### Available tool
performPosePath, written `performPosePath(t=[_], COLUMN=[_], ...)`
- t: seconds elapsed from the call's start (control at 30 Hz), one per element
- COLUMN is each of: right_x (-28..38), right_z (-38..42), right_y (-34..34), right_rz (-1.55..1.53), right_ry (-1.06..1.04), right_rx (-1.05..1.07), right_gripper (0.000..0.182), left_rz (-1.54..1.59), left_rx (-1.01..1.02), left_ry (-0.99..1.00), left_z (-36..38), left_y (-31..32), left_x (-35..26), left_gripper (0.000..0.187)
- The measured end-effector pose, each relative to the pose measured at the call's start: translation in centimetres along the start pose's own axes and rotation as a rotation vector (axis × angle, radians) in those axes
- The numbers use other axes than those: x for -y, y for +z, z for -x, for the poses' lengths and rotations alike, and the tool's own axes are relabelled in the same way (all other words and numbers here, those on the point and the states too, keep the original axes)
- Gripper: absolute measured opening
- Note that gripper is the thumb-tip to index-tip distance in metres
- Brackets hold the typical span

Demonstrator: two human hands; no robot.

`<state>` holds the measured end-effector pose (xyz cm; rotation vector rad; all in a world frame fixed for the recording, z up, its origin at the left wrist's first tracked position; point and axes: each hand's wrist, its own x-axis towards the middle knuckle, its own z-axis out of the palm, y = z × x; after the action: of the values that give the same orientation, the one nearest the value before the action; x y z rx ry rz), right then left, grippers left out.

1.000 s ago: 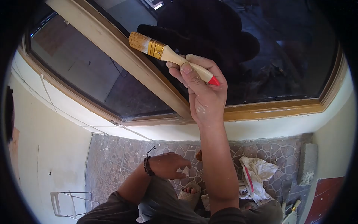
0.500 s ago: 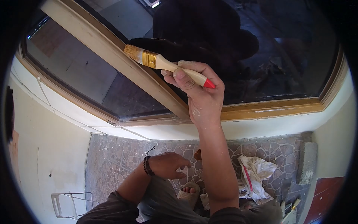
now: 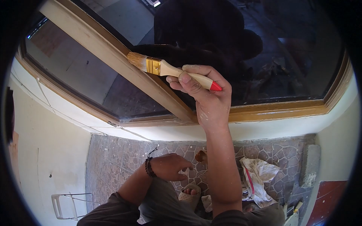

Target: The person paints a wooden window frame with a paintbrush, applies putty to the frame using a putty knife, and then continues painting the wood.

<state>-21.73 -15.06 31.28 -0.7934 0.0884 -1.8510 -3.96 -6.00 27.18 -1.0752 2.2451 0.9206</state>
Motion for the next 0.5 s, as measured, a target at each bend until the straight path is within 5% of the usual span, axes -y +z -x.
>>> performPosePath(t=[0.5], right_x=[1.2], right_z=[-0.1], right_y=[-0.8], right_rz=[0.04], right_ry=[0.049], right_rx=[-0.031], right_gripper=[0.018], left_rz=[0.002], left_rx=[-0.015], left_ry=[0.012], left_z=[-0.2], left_y=[-0.1], left_x=[0.1], left_gripper=[0.041])
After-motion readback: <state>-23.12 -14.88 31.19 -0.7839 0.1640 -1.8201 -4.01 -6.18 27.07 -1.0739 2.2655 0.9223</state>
